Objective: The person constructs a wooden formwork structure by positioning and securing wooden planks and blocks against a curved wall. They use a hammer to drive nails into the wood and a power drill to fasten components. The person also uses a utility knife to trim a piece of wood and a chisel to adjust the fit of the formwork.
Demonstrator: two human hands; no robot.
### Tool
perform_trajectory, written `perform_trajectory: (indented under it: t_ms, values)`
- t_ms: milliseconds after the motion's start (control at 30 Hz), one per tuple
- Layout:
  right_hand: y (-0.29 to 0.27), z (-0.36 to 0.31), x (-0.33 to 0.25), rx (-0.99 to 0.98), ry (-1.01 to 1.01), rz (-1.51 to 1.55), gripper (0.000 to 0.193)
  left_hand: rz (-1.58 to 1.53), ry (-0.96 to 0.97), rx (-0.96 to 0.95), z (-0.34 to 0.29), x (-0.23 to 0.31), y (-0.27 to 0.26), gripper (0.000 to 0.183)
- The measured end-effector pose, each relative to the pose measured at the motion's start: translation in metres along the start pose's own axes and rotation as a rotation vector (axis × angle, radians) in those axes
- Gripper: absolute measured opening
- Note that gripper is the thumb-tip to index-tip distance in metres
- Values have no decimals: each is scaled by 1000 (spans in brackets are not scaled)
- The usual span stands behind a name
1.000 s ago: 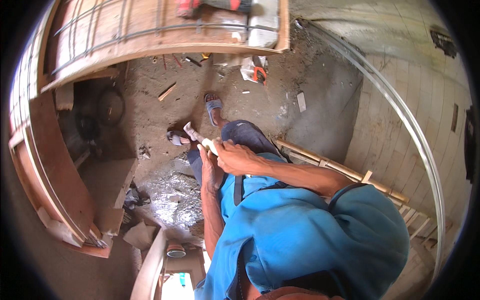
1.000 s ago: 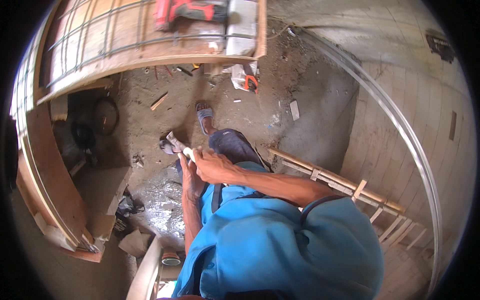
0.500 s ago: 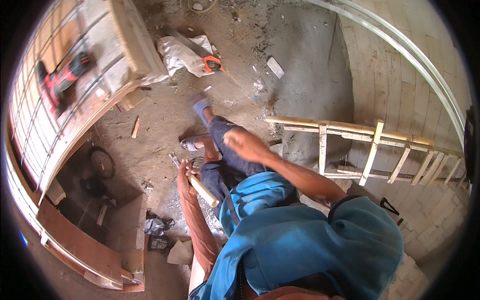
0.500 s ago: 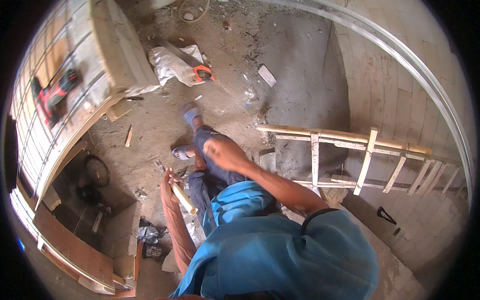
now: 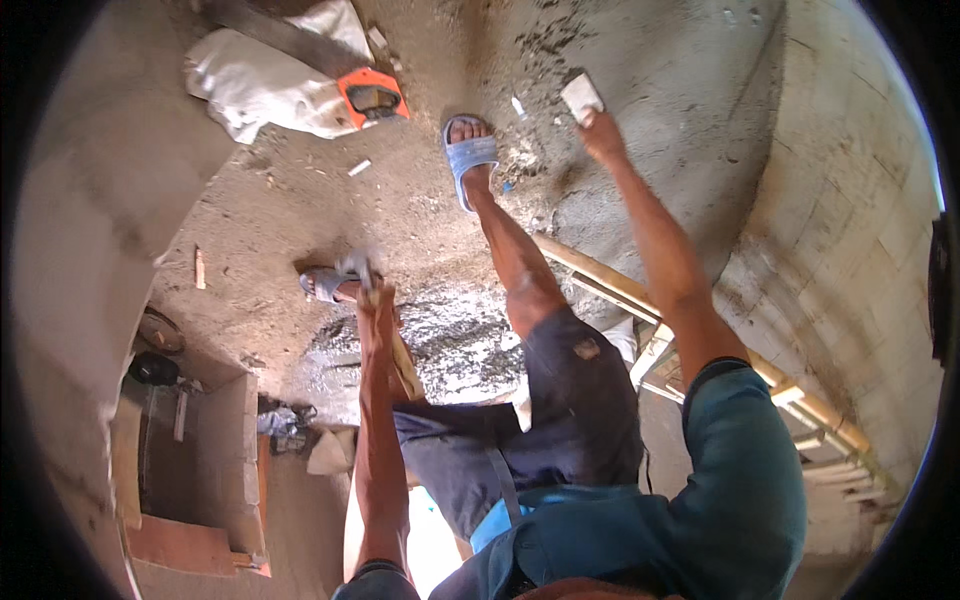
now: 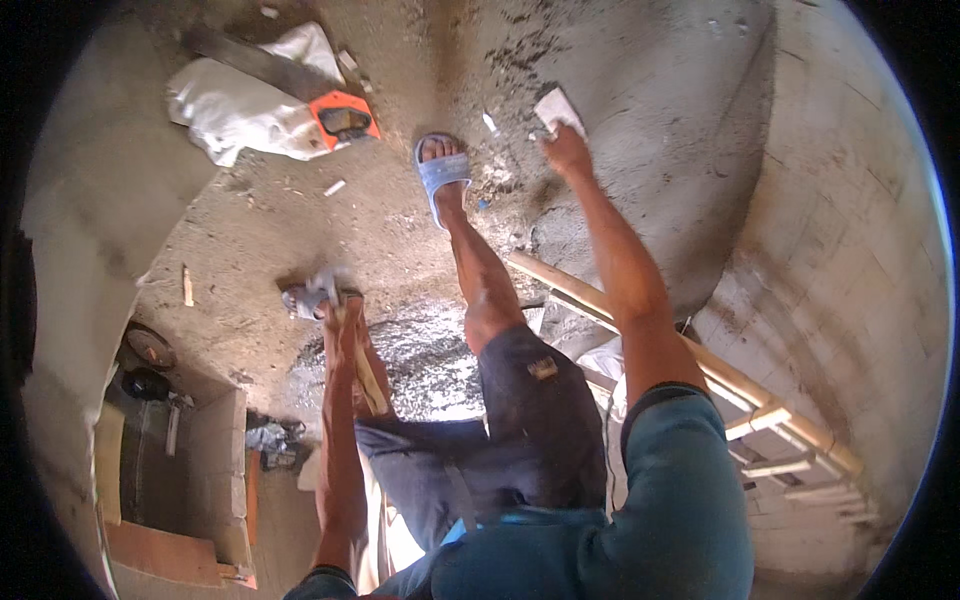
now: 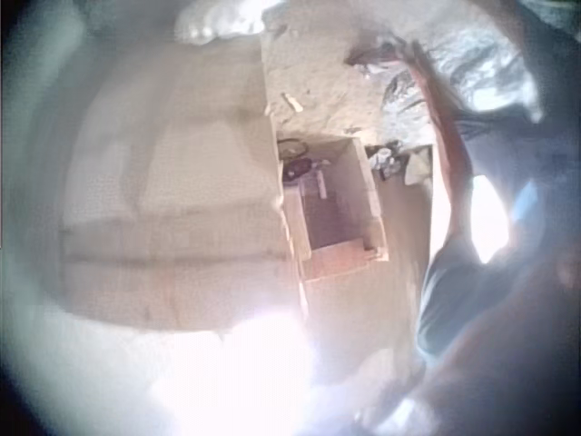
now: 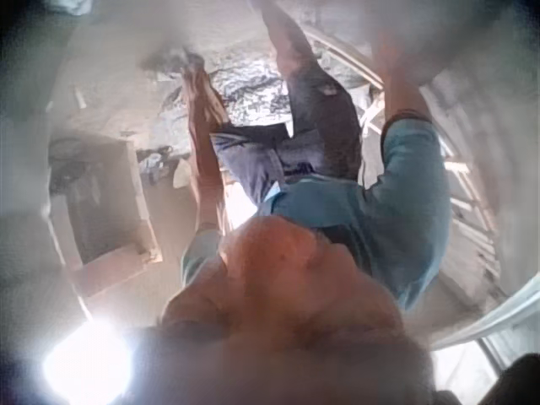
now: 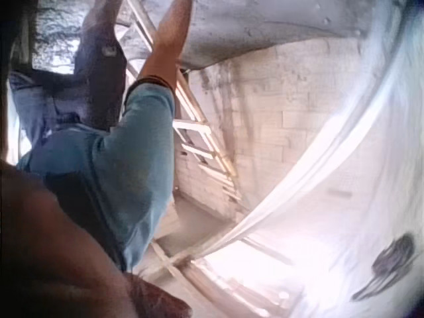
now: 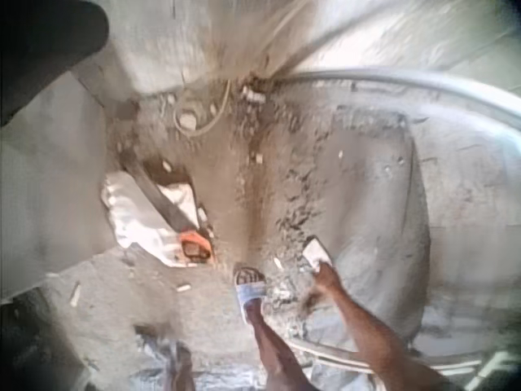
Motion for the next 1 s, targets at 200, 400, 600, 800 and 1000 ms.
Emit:
perform_trajectory:
  t_ms: [200,400,600,800,1000]
  values:
    - [67,141,95,12,42,-348,111,721,179,117,169,5,97,58]
    - [90,124,86,-90,186,-189,91,671,313,92,217,22,155,54]
    - [64,61,5,-139,-145,-150,52,-111,219,-27,189,-5,168,71]
    - [31,-87,-218,-425,-529,178,61,-335,221,-54,51,16,94,71]
    - [12,-314,-427,-1193,-400,549,62,-384,93,-57,-131,-20,-16,68]
Point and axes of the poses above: each hand's wrist, its own z-axis towards the middle knuckle, its own y-axis out of the palm, x = y × z, the point moved 8 cm from there along z, towards the middle knuckle, and after that the axes turned 2 degrees about -x, right-handed, at the moved point
